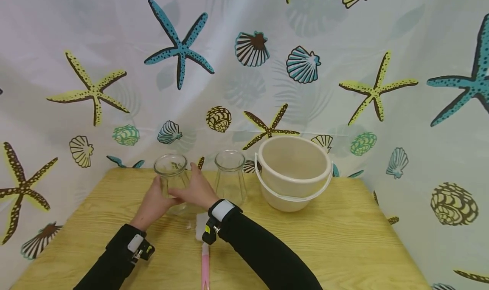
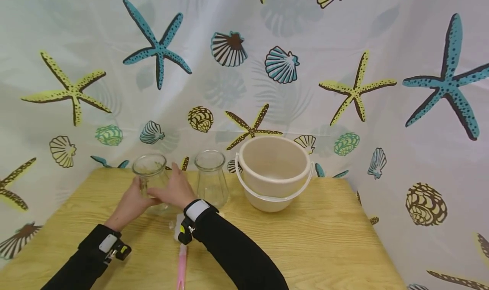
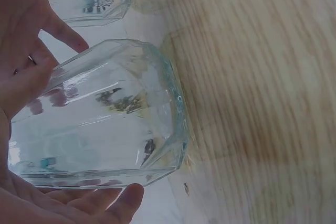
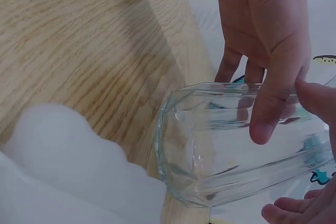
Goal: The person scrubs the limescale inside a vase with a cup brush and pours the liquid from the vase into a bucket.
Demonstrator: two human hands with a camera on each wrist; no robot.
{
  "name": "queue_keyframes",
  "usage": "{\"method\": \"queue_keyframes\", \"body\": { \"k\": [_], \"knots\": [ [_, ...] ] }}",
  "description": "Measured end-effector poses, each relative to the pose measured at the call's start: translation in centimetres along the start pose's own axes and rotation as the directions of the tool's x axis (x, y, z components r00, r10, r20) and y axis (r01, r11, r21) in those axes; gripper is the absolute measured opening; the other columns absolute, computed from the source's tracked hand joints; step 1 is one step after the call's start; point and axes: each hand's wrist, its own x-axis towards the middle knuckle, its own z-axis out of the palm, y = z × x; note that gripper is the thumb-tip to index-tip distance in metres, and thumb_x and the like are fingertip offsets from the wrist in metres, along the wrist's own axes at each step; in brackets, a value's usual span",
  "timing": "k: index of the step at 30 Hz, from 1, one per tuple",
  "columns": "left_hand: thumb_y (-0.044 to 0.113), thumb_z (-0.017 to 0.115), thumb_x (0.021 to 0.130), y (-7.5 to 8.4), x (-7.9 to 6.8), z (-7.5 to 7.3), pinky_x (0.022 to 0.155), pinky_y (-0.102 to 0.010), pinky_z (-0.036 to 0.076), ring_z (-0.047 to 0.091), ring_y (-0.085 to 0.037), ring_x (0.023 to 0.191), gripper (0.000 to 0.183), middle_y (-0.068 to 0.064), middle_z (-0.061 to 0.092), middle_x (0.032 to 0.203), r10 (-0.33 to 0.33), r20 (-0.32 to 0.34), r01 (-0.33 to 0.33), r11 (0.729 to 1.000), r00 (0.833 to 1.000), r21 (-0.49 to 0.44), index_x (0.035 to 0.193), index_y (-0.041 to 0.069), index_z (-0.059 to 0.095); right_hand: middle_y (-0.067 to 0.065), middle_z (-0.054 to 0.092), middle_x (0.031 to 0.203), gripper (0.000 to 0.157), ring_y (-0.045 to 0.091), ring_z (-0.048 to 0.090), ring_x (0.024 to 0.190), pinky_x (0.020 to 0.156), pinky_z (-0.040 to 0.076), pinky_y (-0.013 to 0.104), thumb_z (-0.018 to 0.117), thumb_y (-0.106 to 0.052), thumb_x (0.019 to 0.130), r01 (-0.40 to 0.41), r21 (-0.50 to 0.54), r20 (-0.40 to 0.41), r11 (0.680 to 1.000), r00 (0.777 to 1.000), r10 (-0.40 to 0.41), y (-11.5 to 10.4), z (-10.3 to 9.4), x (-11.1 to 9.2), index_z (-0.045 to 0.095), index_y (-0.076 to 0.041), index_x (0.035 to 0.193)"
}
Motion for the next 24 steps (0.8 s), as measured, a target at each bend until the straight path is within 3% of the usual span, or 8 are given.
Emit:
{"method": "queue_keyframes", "body": {
  "k": [3, 10, 15, 19, 24],
  "knots": [
    [0.036, 0.078, 0.078, -0.3, 0.1, 0.1, 0.095, -0.060, 0.036, 0.033, -0.039, 0.125, 0.104, -0.028, 0.031, 0.144, -0.042, 0.016, 0.041, 0.999, 0.999, 0.020, 0.149, 0.003, 0.009, 0.015, 0.037, 0.146, 0.099, 0.021, 0.039, 0.124, 0.097, 0.043, 0.040, 0.071, -0.051, 0.078, 0.009, -0.008, 0.016, 1.000, 1.000, -0.009, 0.2, 0.3, 0.2, 0.020, -0.005, 0.150],
    [0.034, 0.076, 0.080, -0.3, 0.1, 0.2, 0.087, -0.057, 0.044, 0.043, -0.038, 0.117, 0.097, -0.032, 0.038, 0.136, -0.062, -0.005, 0.062, 0.996, 0.998, 0.068, 0.145, -0.003, 0.015, 0.009, 0.047, 0.139, 0.082, 0.017, 0.045, 0.118, 0.093, 0.045, 0.039, 0.069, -0.041, 0.084, 0.115, 0.019, 0.027, 0.993, 0.993, -0.116, 0.0, 0.5, 0.1, 0.028, -0.011, 0.148],
    [0.038, 0.077, 0.078, -0.1, -0.5, 0.2, 0.081, -0.053, 0.047, 0.049, -0.036, 0.109, 0.096, -0.032, 0.045, 0.131, -0.089, -0.025, 0.092, 0.989, 0.996, 0.115, 0.142, -0.005, 0.020, 0.008, 0.052, 0.135, 0.082, 0.013, 0.050, 0.109, 0.085, 0.049, 0.035, 0.067, -0.049, 0.084, 0.126, -0.055, 0.027, 0.990, 0.992, -0.125, 0.1, 0.7, -0.5, 0.031, -0.010, 0.146],
    [0.040, 0.079, 0.075, 0.4, -1.5, 0.4, 0.085, -0.056, 0.045, 0.046, -0.036, 0.114, 0.100, -0.029, 0.043, 0.134, -0.061, -0.034, 0.065, 0.989, 0.998, 0.130, 0.144, -0.002, 0.019, 0.008, 0.060, 0.122, 0.079, 0.011, 0.056, 0.090, 0.068, 0.051, 0.031, 0.066, -0.052, 0.082, 0.146, -0.103, 0.019, 0.984, 0.989, -0.144, 0.4, 0.6, -1.4, 0.035, -0.011, 0.142],
    [0.041, 0.080, 0.073, 1.1, -2.9, 0.6, 0.088, -0.059, 0.043, 0.041, -0.036, 0.120, 0.109, -0.026, 0.038, 0.140, 0.008, -0.046, 0.000, 0.985, 0.999, 0.170, 0.150, 0.006, 0.011, 0.007, 0.061, 0.120, 0.077, 0.009, 0.056, 0.087, 0.063, 0.049, 0.028, 0.067, -0.052, 0.082, 0.187, -0.116, 0.027, 0.976, 0.982, -0.185, 0.4, 0.1, -3.0, 0.035, -0.016, 0.142]
  ]
}}
